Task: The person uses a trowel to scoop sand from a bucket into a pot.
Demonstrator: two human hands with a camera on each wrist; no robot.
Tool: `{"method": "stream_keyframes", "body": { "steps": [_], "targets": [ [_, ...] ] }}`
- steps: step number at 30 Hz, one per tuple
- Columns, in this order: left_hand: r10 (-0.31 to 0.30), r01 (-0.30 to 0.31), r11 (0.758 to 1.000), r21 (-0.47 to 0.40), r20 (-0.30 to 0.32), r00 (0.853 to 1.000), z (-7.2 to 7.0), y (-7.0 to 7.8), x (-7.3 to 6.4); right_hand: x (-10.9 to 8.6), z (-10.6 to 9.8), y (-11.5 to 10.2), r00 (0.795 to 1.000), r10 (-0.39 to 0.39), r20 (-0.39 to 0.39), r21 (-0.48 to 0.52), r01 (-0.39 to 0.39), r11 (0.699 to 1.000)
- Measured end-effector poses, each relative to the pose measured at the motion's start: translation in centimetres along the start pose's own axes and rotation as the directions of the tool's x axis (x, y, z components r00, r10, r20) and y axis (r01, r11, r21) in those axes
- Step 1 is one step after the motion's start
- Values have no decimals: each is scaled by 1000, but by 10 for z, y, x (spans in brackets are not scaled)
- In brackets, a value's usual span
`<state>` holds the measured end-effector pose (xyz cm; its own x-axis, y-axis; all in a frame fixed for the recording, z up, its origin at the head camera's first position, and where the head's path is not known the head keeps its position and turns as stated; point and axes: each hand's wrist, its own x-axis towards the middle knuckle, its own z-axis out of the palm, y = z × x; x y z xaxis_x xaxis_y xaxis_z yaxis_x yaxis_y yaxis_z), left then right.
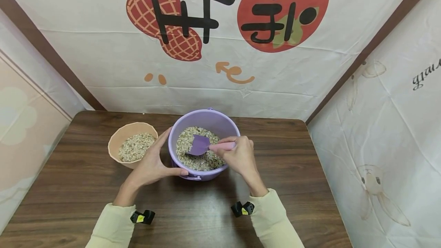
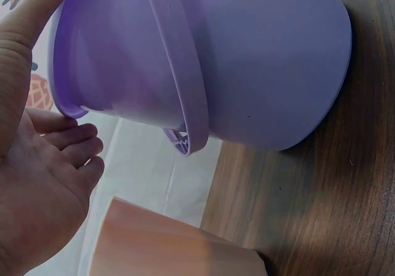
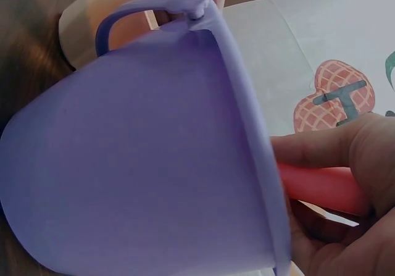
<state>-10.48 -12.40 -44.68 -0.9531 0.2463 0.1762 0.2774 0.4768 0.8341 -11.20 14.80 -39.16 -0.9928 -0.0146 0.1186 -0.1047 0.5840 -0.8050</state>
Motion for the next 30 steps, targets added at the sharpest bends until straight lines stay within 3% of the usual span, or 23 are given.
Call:
{"method": "stream_keyframes", "body": {
  "steps": [16,25,30],
  "targets": [
    [2,-2,1000,1,0,1000,-1,0,0,6,8,4,998,-62,9,35,62,997],
    [5,-5,1000,3,-2,1000,-1,1,-1,5,7,8,999,-49,14,143,47,989],
    [2,-2,1000,8,-2,1000,-1,1,0,1,4,10,999,-9,31,250,1,968]
  ]
}}
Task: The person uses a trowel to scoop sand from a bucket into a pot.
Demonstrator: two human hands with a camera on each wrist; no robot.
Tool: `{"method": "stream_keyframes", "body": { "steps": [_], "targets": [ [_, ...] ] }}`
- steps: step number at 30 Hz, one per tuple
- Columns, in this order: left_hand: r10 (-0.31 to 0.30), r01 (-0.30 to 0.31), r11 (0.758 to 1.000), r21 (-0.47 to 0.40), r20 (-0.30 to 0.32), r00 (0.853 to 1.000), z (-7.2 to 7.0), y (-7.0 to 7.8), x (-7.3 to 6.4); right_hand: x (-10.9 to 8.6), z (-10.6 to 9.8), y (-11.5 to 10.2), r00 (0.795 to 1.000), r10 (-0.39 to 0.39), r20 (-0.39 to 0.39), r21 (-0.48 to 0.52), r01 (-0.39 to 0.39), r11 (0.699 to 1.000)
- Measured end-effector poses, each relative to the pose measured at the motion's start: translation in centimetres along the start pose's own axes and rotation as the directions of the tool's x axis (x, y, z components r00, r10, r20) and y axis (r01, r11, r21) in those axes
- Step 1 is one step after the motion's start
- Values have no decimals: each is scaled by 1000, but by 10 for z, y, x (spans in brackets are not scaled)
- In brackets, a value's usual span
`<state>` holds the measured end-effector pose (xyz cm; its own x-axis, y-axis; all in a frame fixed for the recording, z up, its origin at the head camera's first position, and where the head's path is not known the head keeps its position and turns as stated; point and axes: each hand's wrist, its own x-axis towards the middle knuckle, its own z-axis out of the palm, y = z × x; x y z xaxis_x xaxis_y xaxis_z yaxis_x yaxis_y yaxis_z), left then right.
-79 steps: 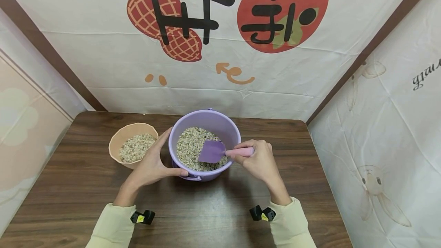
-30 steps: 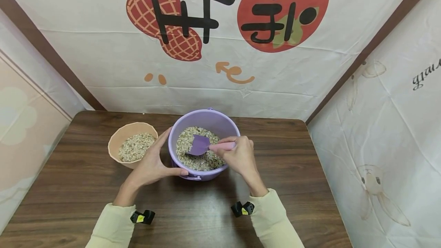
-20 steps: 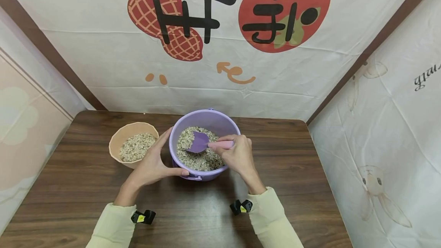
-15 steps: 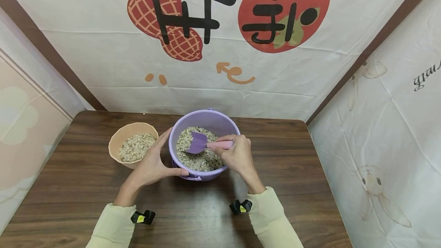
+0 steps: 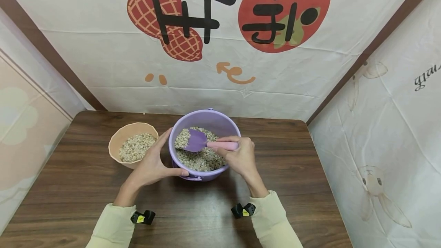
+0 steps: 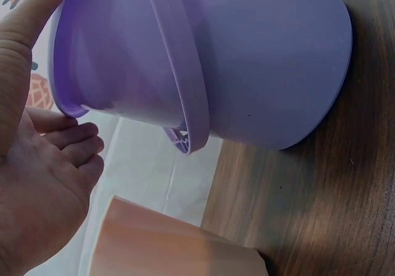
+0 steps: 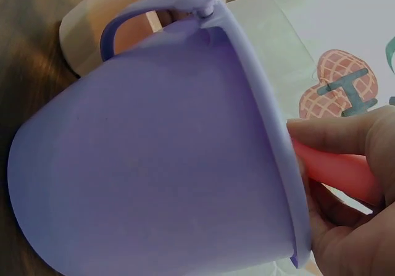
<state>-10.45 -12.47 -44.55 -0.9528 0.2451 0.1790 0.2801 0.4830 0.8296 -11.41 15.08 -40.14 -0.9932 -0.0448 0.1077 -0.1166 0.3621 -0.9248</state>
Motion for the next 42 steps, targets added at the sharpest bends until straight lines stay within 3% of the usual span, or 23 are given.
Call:
{"method": "stream_keyframes", "body": {
  "steps": [11,23,29,36,42],
  "targets": [
    [15,-15,1000,-5,-8,1000,0,0,0,-16,-6,2,998,64,-12,239,-60,969],
    [-92,92,996,-22,-5,996,-14,-5,-11,-22,-10,6,995,73,-62,263,-54,963],
    [-115,119,993,23,-112,987,-35,-20,-20,-23,-11,7,995,57,-83,264,-33,964],
    [-162,187,980,63,-283,945,-64,-40,-33,-24,-12,6,993,72,-95,281,-43,959],
    [-196,242,964,109,-324,926,-77,-59,-45,-24,-12,4,993,67,-100,282,-36,959]
  ]
}}
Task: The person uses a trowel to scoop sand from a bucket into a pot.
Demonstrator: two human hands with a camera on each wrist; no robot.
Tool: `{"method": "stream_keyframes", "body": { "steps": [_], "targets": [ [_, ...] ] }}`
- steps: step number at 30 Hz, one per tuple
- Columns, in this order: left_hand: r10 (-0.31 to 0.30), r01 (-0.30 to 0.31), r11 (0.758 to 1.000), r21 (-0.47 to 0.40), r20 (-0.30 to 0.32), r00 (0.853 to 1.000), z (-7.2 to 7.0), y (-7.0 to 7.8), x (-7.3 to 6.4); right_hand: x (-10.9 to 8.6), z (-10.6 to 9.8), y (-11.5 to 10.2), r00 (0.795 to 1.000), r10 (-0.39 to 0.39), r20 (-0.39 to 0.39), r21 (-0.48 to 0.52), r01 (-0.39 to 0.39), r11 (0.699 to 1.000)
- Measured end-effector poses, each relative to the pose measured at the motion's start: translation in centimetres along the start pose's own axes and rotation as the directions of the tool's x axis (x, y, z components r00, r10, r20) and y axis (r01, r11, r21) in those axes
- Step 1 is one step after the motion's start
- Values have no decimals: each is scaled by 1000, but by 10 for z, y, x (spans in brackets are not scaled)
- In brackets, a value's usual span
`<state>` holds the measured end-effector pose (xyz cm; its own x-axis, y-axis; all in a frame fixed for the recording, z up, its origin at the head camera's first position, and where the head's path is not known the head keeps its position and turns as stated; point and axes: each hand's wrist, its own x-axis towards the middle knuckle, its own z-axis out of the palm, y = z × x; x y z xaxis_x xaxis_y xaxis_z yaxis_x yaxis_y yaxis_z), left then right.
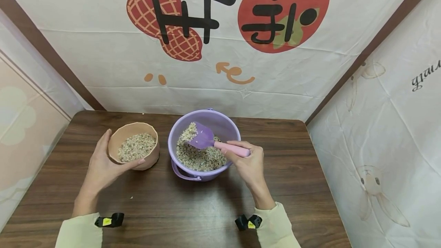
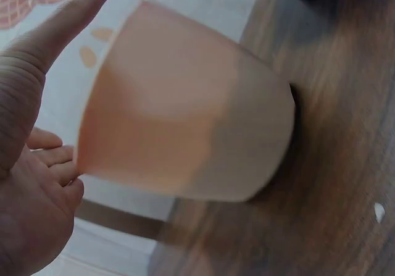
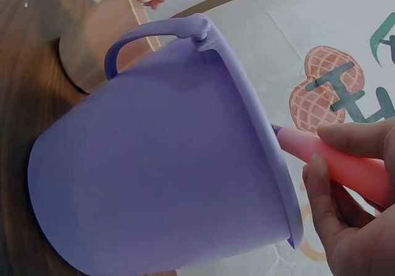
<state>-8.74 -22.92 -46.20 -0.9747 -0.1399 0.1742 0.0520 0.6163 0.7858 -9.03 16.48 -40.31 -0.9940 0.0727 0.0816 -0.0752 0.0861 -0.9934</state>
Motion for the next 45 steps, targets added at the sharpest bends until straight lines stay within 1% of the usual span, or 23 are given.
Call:
{"method": "stream_keyframes", "body": {
  "steps": [3,7,11,15,20,24,28,31,37,45],
  "targets": [
    [-31,31,1000,7,-2,1000,0,-9,-2,0,0,-1,1000,-11,1,-5,11,1000],
    [-56,56,998,9,-4,998,5,-17,-3,-1,1,-4,1000,-10,10,3,10,1000],
    [-67,66,998,-3,-10,998,8,-21,-3,-2,2,-8,999,-2,35,5,2,1000],
    [-75,75,997,-4,-12,997,8,-22,-3,-2,8,-14,997,-14,72,9,14,1000],
    [-87,87,996,1,-15,996,8,-22,-2,-2,24,-22,992,-42,118,7,42,999],
    [-90,90,996,-1,-12,996,8,-23,-3,-2,43,-28,986,-72,148,-7,74,997],
    [-84,84,996,-11,-11,996,8,-24,-3,-2,62,-29,979,-82,186,-12,85,996],
    [-81,80,997,-15,-12,997,9,-25,-4,-1,76,-28,975,-96,203,-59,110,992],
    [-79,79,996,-28,-15,997,10,-26,-3,4,97,-27,969,-131,210,-183,170,968],
    [-54,52,998,-40,-33,998,11,-26,-4,8,116,-26,960,-146,237,-271,210,939]
  ]
}}
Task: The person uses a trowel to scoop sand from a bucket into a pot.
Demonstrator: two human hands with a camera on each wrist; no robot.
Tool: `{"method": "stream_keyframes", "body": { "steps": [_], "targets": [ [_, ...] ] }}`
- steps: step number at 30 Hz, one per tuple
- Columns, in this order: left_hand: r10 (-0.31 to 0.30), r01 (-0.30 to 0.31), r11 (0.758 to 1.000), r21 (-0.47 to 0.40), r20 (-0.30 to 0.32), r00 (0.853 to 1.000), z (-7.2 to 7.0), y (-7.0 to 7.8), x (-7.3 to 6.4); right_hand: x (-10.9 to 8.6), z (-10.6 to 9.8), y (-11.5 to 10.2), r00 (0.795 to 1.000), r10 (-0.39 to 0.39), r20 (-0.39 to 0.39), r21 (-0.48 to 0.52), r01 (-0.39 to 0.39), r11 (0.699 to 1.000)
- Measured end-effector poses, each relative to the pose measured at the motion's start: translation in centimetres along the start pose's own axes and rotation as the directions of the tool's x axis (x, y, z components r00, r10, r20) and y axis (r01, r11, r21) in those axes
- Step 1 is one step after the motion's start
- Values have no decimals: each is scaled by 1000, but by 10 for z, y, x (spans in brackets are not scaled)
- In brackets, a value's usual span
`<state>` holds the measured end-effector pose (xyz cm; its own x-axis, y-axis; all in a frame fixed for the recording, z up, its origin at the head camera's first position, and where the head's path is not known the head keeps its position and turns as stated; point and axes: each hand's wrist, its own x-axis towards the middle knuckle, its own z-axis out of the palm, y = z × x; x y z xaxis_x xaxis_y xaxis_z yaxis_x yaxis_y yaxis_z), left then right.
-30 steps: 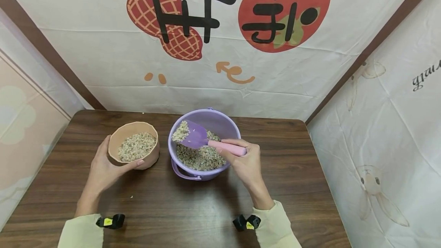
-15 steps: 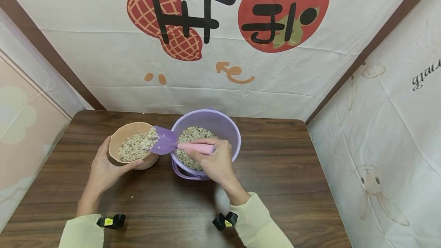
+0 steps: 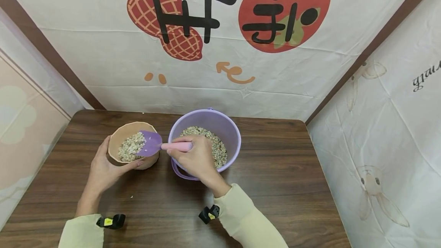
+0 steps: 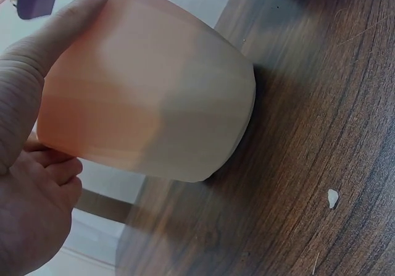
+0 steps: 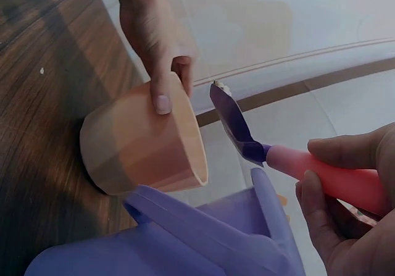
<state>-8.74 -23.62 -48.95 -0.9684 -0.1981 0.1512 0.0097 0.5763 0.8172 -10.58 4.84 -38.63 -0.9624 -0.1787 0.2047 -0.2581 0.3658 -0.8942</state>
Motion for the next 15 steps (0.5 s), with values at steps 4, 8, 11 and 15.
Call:
{"method": "stream_keyframes", "body": {
  "steps": [4,8,11,15],
  "targets": [
    [18,-18,1000,-11,-12,1000,1,-1,0,3,8,-1,1000,-16,4,-50,16,999],
    [23,-24,1000,-18,-12,1000,1,-2,0,6,14,-3,1000,-20,20,-98,22,995],
    [21,-21,1000,-13,-8,1000,2,-2,1,8,17,-3,999,-33,31,-135,37,990],
    [20,-20,1000,-6,-6,1000,1,-2,1,10,20,-2,997,-60,49,-166,67,984]
  ]
}}
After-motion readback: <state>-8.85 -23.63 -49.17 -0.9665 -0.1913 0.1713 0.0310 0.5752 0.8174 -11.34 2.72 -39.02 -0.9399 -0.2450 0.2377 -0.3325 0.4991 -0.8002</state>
